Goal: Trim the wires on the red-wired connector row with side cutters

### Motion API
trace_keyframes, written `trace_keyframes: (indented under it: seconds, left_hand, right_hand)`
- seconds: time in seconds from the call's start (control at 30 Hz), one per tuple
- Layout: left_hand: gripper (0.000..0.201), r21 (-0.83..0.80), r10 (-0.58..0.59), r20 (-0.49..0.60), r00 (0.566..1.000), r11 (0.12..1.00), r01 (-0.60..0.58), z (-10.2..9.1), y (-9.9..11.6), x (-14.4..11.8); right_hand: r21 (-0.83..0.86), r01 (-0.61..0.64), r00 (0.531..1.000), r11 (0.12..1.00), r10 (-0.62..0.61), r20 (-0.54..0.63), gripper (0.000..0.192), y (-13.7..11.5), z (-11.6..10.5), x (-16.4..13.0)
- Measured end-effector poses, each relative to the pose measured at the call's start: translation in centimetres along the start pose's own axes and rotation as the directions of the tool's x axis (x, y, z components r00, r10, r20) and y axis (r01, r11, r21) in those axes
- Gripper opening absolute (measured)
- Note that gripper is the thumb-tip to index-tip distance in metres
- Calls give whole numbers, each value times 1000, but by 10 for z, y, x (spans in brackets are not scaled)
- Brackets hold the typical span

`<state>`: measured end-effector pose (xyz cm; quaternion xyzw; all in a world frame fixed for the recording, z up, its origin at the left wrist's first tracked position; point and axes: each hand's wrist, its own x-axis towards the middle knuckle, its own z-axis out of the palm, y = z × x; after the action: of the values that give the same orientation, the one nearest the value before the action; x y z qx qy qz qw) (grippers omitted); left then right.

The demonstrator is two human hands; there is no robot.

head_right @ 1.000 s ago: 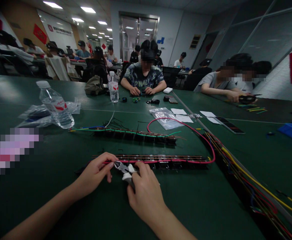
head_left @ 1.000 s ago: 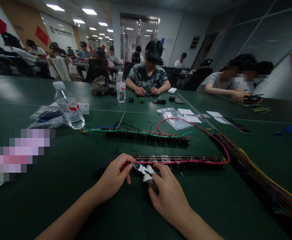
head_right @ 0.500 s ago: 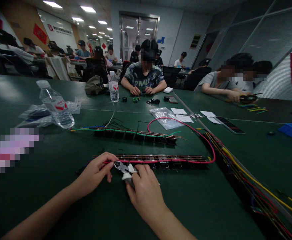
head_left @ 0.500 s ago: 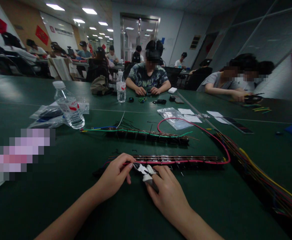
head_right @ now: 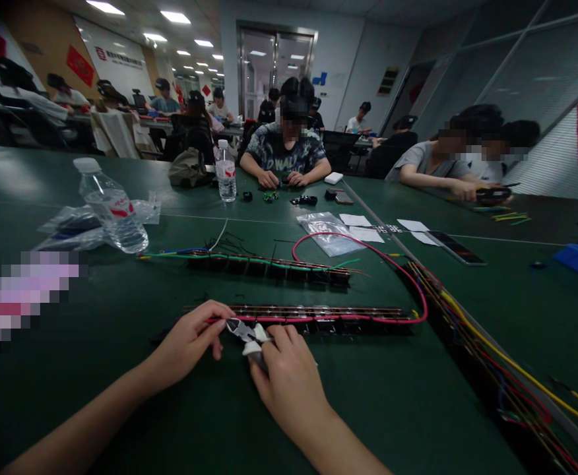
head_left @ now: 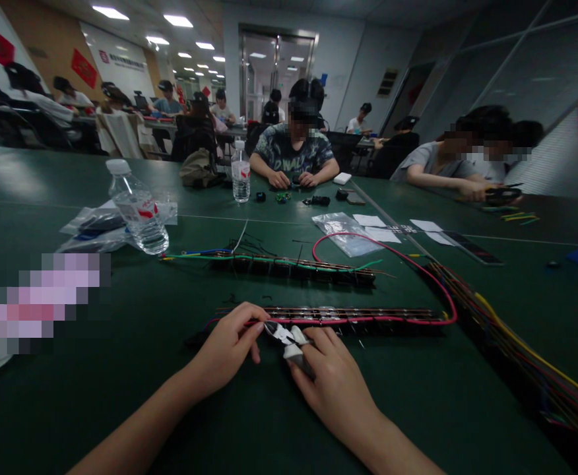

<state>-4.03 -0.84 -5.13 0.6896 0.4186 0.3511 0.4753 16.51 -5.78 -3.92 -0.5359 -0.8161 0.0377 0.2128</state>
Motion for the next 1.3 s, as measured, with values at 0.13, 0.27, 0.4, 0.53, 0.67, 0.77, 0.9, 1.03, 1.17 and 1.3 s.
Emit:
trace_keyframes:
  seconds: [0.13, 0.27, 0.4, 0.53, 0.67, 0.77, 0.9, 1.03, 1.17, 1.3]
  left_hand:
    - [18, 1, -3, 4, 1000, 1000, 3, 0, 0, 0]
    - [18, 13, 3, 2, 1000, 1000, -3, 0, -1, 0]
    - [18, 22, 7, 3, 1000, 1000, -7, 0, -1, 0]
    - [18, 20, 0, 4, 1000, 1000, 0, 0, 0, -1]
    - [18, 19, -1, 0, 1000, 1000, 1, 0, 0, 0]
    - [18, 22, -2, 3, 1000, 1000, 2, 0, 0, 0]
    - [18, 24, -4, 0, 1000, 1000, 4, 0, -1, 1]
    - [18, 22, 5, -5, 1000, 1000, -5, 0, -2, 0]
    - [18, 3, 4, -9, 1000, 1000, -4, 1, -3, 0]
    - [17, -11, -2, -4, 1000, 1000, 2, 1, -2, 0]
  right_hand:
    - [16, 2, 1000, 1000, -2, -7, 4, 1, 1, 0]
    - [13, 8, 1000, 1000, -8, -2, 4, 3, 2, 1]
    - [5, 9, 1000, 1000, -9, -7, 4, 3, 2, 1]
    - [21, 1, 1000, 1000, -1, -3, 4, 2, 2, 0]
    - [23, -3, 1000, 1000, 3, 3, 3, 2, 1, 0]
    - [13, 3, 1000, 1000, -3, 0, 3, 4, 2, 0]
    - [-11, 18, 1000, 1000, -18, -10, 4, 5, 4, 1]
    - [-56, 25, 1000, 998, -26, -13, 6, 7, 6, 1]
    - [-121, 19, 1000, 992, -21, -16, 8, 8, 7, 1]
    - [-154, 20, 999, 988, -24, -29, 6, 9, 8, 0]
